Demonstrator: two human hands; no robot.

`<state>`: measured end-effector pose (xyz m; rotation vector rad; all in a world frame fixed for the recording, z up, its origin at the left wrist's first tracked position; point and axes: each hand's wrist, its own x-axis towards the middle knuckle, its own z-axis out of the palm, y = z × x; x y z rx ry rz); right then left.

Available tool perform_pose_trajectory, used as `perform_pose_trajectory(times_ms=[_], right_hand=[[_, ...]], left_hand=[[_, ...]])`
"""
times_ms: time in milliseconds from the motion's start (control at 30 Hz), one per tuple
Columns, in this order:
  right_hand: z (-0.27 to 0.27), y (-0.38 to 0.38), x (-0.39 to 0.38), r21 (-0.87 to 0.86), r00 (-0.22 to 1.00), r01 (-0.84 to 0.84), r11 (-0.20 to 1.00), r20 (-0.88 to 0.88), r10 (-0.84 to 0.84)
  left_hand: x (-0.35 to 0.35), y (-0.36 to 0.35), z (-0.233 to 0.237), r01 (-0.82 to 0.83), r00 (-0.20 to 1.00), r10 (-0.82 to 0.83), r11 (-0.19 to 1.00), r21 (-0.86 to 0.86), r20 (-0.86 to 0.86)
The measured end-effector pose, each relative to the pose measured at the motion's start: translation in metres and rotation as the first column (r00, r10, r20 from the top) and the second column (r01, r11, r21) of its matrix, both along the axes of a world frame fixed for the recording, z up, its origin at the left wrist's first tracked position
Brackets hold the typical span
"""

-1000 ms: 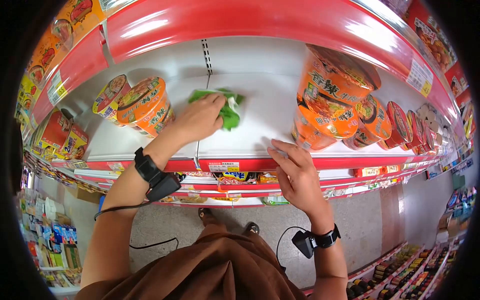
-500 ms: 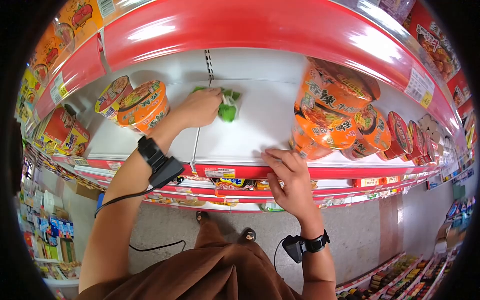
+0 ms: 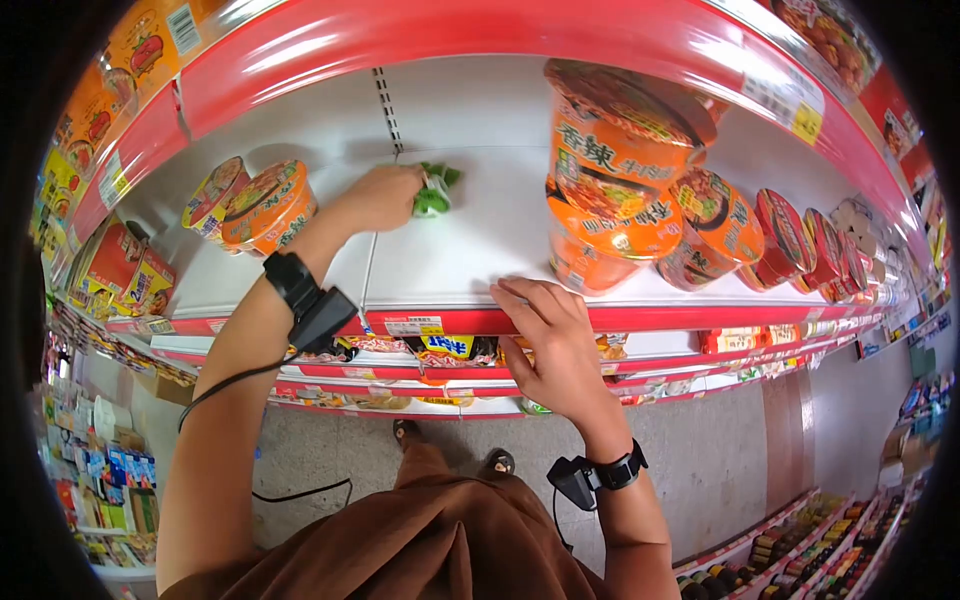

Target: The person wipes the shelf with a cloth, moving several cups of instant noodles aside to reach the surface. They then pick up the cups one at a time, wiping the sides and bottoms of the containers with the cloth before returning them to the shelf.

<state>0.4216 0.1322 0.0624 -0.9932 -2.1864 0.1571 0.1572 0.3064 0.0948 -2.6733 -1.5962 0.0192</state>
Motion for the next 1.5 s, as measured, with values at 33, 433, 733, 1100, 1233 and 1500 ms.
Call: perform_pose_trajectory(times_ms=[33, 433, 733, 1100, 1233, 1500], right_hand=[[-0.001, -0.001, 0.001, -0.004, 1.000, -0.003, 1.000, -0.004, 0.003], [0.000, -0.030, 0.027, 0.056, 0.990, -0.002, 0.998, -0.139, 0.010], [-0.009, -0.050, 0.045, -0.093, 0.978, 0.066, 0.993, -0.193, -0.083], [-0.019, -0.069, 0.061, -0.178, 0.958, 0.162, 0.971, -0.208, -0.198], [-0.029, -0.076, 0.073, -0.177, 0.946, 0.194, 0.965, -0.226, -0.232], [-0.045, -0.081, 0.092, -0.292, 0.923, 0.254, 0.922, -0.210, -0.321]], left_hand=[[-0.003, 0.013, -0.005, 0.036, 0.998, -0.038, 0.998, 0.041, 0.051], [0.044, -0.036, 0.014, 0.330, 0.937, -0.313, 0.939, -0.096, 0.157], [0.086, -0.045, -0.008, 0.466, 0.838, -0.468, 0.881, 0.079, 0.279], [0.025, 0.009, 0.003, -0.139, 0.975, 0.146, 0.989, 0.055, -0.165], [0.030, -0.008, 0.011, -0.056, 0.949, 0.081, 0.995, 0.087, -0.305], [0.070, -0.055, 0.010, 0.362, 0.929, -0.364, 0.932, -0.030, -0.064]])
